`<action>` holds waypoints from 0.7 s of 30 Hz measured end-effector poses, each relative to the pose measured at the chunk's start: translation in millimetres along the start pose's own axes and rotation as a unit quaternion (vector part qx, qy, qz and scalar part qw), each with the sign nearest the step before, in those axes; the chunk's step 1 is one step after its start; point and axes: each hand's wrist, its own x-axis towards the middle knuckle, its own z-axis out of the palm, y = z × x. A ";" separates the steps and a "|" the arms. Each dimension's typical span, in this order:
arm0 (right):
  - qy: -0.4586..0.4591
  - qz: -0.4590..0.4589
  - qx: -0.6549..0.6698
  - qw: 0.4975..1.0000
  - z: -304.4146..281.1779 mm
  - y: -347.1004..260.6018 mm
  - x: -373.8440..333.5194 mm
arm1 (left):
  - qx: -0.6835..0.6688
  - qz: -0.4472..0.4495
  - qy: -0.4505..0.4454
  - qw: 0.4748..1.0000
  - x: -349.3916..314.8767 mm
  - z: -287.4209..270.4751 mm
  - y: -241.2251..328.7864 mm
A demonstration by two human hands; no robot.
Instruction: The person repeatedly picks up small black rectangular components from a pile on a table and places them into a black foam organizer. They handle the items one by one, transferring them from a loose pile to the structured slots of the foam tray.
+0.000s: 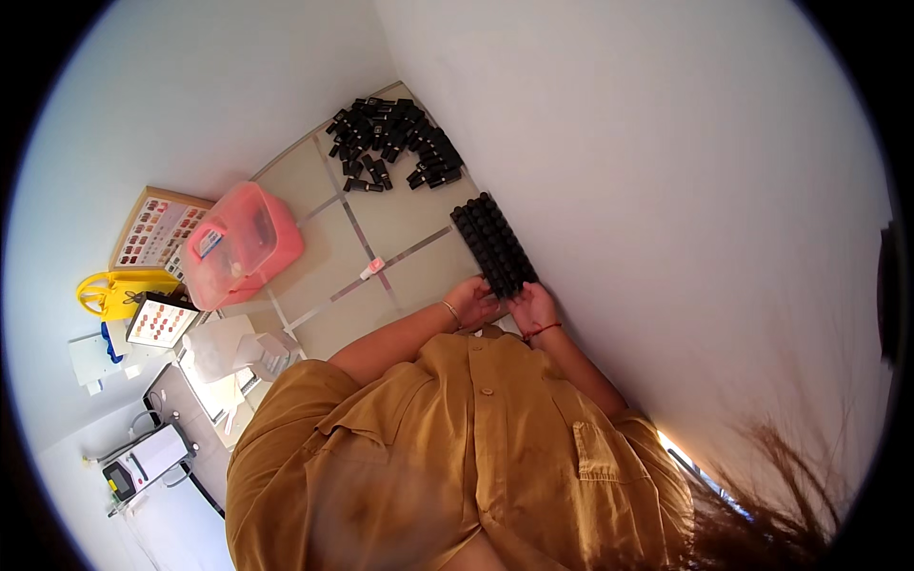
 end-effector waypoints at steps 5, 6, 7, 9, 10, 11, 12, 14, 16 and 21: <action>-0.007 0.003 0.010 1.000 13.2 -2.0 3.3 | -0.010 0.002 -0.008 1.000 1.6 0.1 10.9; -0.008 -0.005 0.007 1.000 16.9 -3.6 2.5 | -0.009 0.004 -0.008 1.000 0.8 3.3 13.3; -0.008 -0.013 0.005 1.000 21.2 -5.1 1.2 | -0.008 0.006 -0.008 1.000 -0.1 6.5 15.4; -0.007 -0.018 0.003 1.000 25.8 -5.6 0.8 | -0.006 0.006 -0.013 1.000 -1.2 8.3 18.1; -0.007 -0.016 0.004 1.000 27.2 -5.1 0.7 | -0.005 0.004 -0.018 1.000 -1.4 6.8 18.7; -0.006 -0.014 0.005 1.000 28.6 -4.5 0.8 | -0.003 0.002 -0.023 1.000 -1.5 5.4 19.3; -0.003 -0.013 0.008 1.000 29.9 -3.4 1.6 | -0.002 0.002 -0.013 1.000 -1.4 5.1 21.1; 0.002 -0.011 0.015 1.000 32.7 -1.4 3.4 | -0.001 0.001 0.008 1.000 -1.2 4.4 24.9; -0.002 -0.015 0.007 1.000 30.7 -1.0 7.7 | 0.006 -0.002 0.010 1.000 -2.2 5.2 27.0; -0.013 -0.014 0.004 1.000 27.6 0.6 14.8 | 0.015 -0.007 0.016 1.000 -4.4 3.7 31.1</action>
